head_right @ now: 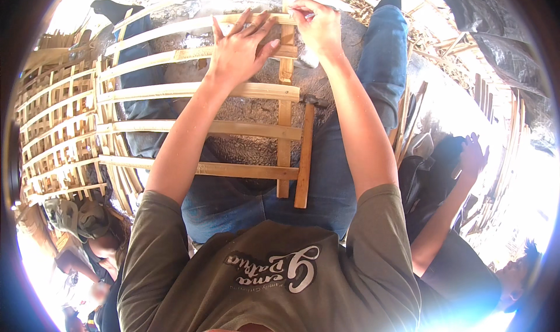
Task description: The person sits on the ground and assembles a wooden lattice structure by hand. They place thin wooden slats across a frame and secure them using a hammer and nails.
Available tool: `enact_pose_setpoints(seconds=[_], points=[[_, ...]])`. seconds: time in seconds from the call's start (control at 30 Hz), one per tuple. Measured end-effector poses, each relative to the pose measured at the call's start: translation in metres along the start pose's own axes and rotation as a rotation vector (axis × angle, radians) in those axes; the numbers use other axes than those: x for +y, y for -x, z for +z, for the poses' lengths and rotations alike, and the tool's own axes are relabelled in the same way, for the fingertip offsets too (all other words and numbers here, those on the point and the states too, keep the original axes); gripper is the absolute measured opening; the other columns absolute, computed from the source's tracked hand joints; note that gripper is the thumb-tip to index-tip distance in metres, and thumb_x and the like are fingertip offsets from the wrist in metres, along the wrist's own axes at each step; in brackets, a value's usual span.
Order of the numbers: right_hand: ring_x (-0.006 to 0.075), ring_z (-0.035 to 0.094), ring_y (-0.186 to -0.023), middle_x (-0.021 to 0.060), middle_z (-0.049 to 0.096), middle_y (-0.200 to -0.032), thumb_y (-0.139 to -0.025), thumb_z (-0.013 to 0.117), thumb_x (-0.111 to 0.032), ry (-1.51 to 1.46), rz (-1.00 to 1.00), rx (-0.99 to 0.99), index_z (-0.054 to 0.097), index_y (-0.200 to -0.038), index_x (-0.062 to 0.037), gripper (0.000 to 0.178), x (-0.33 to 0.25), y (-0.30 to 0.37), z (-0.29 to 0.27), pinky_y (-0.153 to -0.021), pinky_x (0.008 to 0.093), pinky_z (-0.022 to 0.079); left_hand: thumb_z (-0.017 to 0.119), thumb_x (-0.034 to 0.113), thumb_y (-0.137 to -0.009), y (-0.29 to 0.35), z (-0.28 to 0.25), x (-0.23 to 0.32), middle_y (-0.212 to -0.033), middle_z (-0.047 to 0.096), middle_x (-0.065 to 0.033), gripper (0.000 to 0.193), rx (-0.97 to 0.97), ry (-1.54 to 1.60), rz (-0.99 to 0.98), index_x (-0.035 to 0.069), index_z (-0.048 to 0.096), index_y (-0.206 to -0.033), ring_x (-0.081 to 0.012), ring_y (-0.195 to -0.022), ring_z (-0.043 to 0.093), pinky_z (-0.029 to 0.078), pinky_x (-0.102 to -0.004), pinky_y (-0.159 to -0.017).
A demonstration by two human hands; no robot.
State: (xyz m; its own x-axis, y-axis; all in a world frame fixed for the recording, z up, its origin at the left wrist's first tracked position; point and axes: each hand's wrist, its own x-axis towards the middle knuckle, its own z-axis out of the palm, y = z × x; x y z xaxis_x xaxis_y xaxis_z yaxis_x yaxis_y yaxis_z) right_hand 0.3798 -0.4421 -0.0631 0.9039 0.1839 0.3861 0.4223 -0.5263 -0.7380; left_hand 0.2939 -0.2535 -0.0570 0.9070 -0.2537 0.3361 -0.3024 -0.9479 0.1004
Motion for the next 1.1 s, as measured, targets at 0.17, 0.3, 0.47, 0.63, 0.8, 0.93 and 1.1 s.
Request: enact_pose_setpoints(seconds=[0.17, 0.3, 0.47, 0.63, 0.8, 0.93, 1.1], points=[[0.0077, 0.070, -0.080, 0.0029, 0.077, -0.093, -0.086, 0.073, -0.007, -0.020, 0.020, -0.004, 0.076, -0.101, -0.0084, 0.015, -0.001, 0.003, 0.003, -0.073, 0.0241, 0.056, 0.051, 0.046, -0.100, 0.001, 0.001, 0.000, -0.147, 0.053, 0.0038, 0.047, 0.008, 0.008, 0.002, 0.025, 0.054, -0.142, -0.0246, -0.143, 0.042, 0.014, -0.0792, -0.111], [0.0119, 0.073, -0.082, 0.0045, 0.077, -0.094, -0.086, 0.073, -0.012, -0.068, 0.029, 0.036, 0.075, -0.104, -0.0109, 0.017, 0.002, 0.001, 0.006, -0.073, 0.0269, 0.058, 0.052, 0.046, -0.100, -0.003, 0.002, -0.002, -0.147, 0.054, 0.0034, 0.046, 0.025, -0.006, 0.014, 0.025, 0.055, -0.141, -0.0253, -0.142, 0.043, 0.015, -0.0794, -0.110], [0.0117, 0.073, -0.084, 0.0045, 0.077, -0.093, -0.086, 0.074, -0.011, -0.100, 0.061, 0.042, 0.075, -0.104, -0.0121, 0.018, 0.006, 0.001, 0.007, -0.078, 0.0270, 0.057, 0.053, 0.045, -0.100, -0.004, 0.005, -0.003, -0.147, 0.054, 0.0033, 0.046, 0.030, -0.004, 0.018, 0.023, 0.056, -0.140, -0.0254, -0.141, 0.045, 0.017, -0.0793, -0.110], [0.0163, 0.074, -0.085, 0.0051, 0.077, -0.094, -0.084, 0.076, -0.014, -0.017, 0.077, 0.074, 0.077, -0.098, -0.0132, 0.015, 0.007, 0.004, 0.007, -0.082, 0.0302, 0.057, 0.052, 0.047, -0.100, -0.004, 0.008, -0.004, -0.146, 0.054, 0.0030, 0.047, 0.046, 0.006, 0.023, 0.021, 0.058, -0.138, -0.0253, -0.141, 0.044, 0.016, -0.0791, -0.110], [0.0131, 0.072, -0.090, 0.0041, 0.077, -0.095, -0.085, 0.077, -0.014, 0.081, -0.039, 0.099, 0.077, -0.098, -0.0077, 0.014, 0.011, 0.002, 0.007, -0.084, 0.0276, 0.055, 0.050, 0.051, -0.099, -0.003, 0.012, -0.006, -0.144, 0.056, 0.0025, 0.049, 0.071, 0.024, 0.028, 0.019, 0.061, -0.136, -0.0254, -0.141, 0.044, 0.013, -0.0796, -0.110], [0.0124, 0.072, -0.091, 0.0038, 0.077, -0.096, -0.086, 0.077, -0.015, 0.025, 0.010, 0.094, 0.077, -0.098, -0.0075, 0.014, 0.016, 0.004, 0.010, -0.085, 0.0270, 0.054, 0.050, 0.050, -0.099, -0.003, 0.011, -0.006, -0.143, 0.057, 0.0019, 0.048, 0.082, 0.022, 0.032, 0.019, 0.062, -0.135, -0.0256, -0.141, 0.045, 0.014, -0.0799, -0.110], [0.0157, 0.073, -0.087, 0.0057, 0.077, -0.095, -0.086, 0.076, -0.019, 0.032, 0.122, 0.054, 0.077, -0.097, -0.0113, 0.013, 0.013, 0.005, 0.009, -0.081, 0.0290, 0.055, 0.053, 0.045, -0.100, -0.003, 0.007, -0.004, -0.147, 0.054, 0.0026, 0.047, 0.039, -0.009, 0.024, 0.024, 0.055, -0.141, -0.0261, -0.141, 0.045, 0.019, -0.0786, -0.109]])
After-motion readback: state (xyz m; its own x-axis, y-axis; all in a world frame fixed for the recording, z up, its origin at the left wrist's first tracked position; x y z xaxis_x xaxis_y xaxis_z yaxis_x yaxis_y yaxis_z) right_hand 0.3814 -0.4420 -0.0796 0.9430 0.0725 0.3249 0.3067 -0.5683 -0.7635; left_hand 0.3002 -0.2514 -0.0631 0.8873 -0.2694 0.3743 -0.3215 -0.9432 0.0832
